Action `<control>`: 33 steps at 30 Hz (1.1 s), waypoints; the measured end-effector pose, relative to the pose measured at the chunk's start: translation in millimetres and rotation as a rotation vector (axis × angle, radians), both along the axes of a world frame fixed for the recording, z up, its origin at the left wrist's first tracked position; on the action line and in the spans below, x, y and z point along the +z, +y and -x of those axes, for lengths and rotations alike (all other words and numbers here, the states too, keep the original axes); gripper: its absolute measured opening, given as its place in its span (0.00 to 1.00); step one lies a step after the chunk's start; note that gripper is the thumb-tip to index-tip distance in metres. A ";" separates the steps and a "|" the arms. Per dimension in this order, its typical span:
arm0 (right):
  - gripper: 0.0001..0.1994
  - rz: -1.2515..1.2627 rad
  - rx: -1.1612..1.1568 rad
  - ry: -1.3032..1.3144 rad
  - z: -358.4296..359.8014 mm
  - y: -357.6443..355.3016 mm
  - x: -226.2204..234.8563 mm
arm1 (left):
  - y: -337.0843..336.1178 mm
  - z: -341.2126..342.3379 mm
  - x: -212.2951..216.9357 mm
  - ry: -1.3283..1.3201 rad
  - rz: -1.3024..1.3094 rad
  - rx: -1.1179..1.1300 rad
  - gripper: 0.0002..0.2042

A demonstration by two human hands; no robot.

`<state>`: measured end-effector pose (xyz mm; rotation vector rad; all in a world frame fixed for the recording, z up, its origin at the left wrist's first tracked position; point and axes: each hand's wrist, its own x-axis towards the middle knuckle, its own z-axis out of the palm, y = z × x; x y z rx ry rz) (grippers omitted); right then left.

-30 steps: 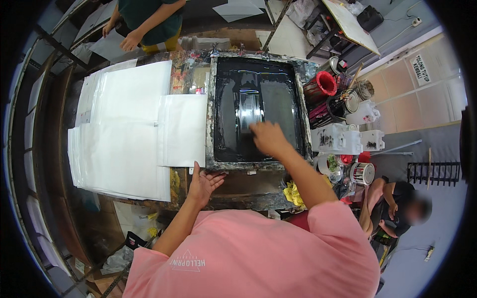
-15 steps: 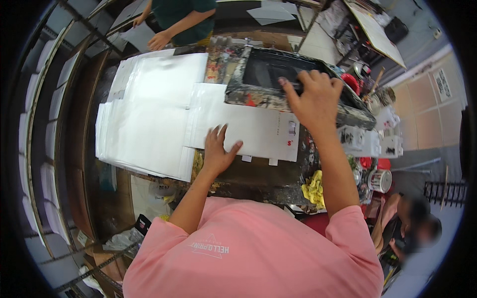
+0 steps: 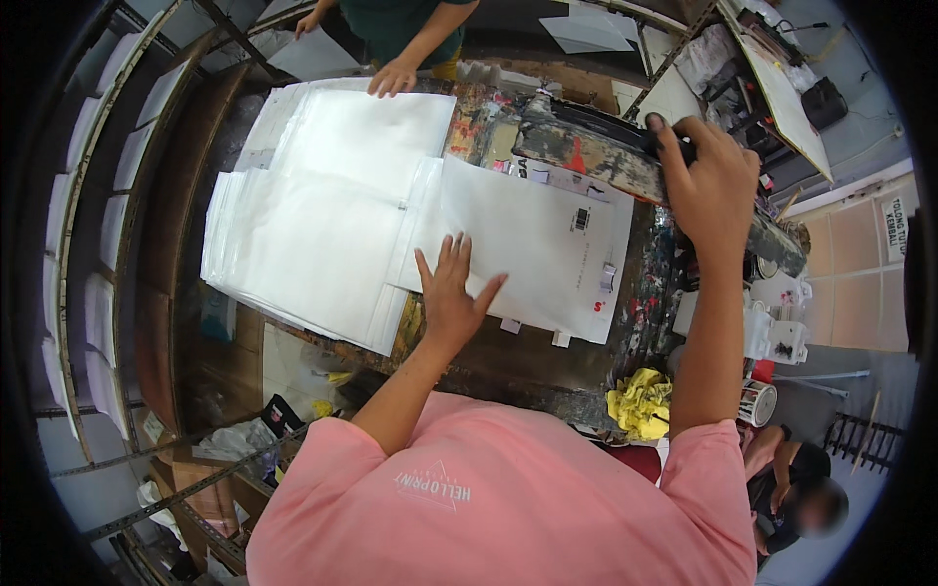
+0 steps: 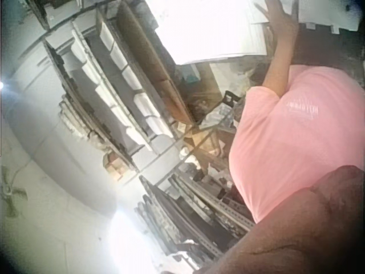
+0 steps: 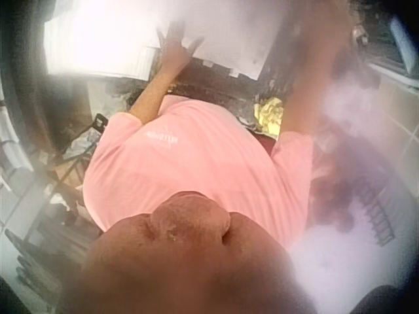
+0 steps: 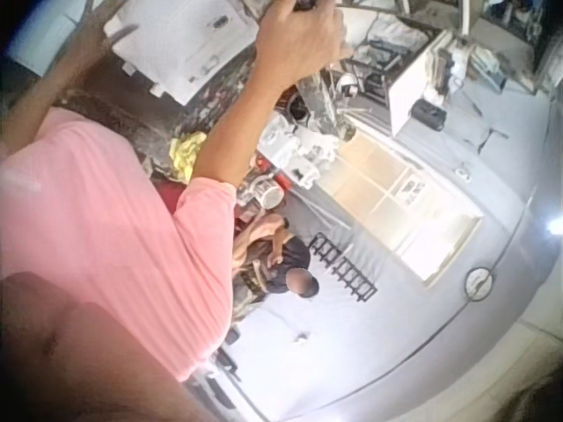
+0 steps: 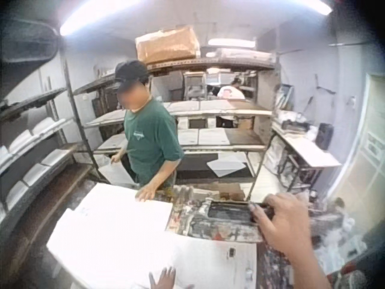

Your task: The person repeatedly places white paper sheets under a screen printing frame, uses a squeegee to pull black ink across the screen, and stacks the printed sheets. Another person assists by moving printed sheets to a drying rack.

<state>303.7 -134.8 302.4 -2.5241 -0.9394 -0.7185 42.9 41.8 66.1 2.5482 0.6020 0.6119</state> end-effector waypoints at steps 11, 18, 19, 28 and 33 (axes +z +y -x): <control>0.30 -0.015 0.033 -0.126 23.3 -13.4 -38.7 | 142.1 43.8 -8.5 0.131 -0.265 0.555 0.36; 0.30 -0.009 0.040 -0.095 19.7 -9.4 -30.1 | -84.0 -23.8 -91.1 0.266 -0.161 -0.523 0.34; 0.30 0.004 0.035 -0.087 18.2 -8.6 -26.2 | -101.8 -27.2 -109.8 0.324 -0.120 -0.454 0.35; 0.29 -0.063 0.050 -0.071 14.3 -12.1 -26.7 | -109.7 -28.6 -131.6 0.346 -0.027 -0.397 0.29; 0.30 -0.046 0.034 -0.090 20.1 -13.3 -34.6 | -89.4 -36.9 -118.1 0.369 0.268 -0.424 0.27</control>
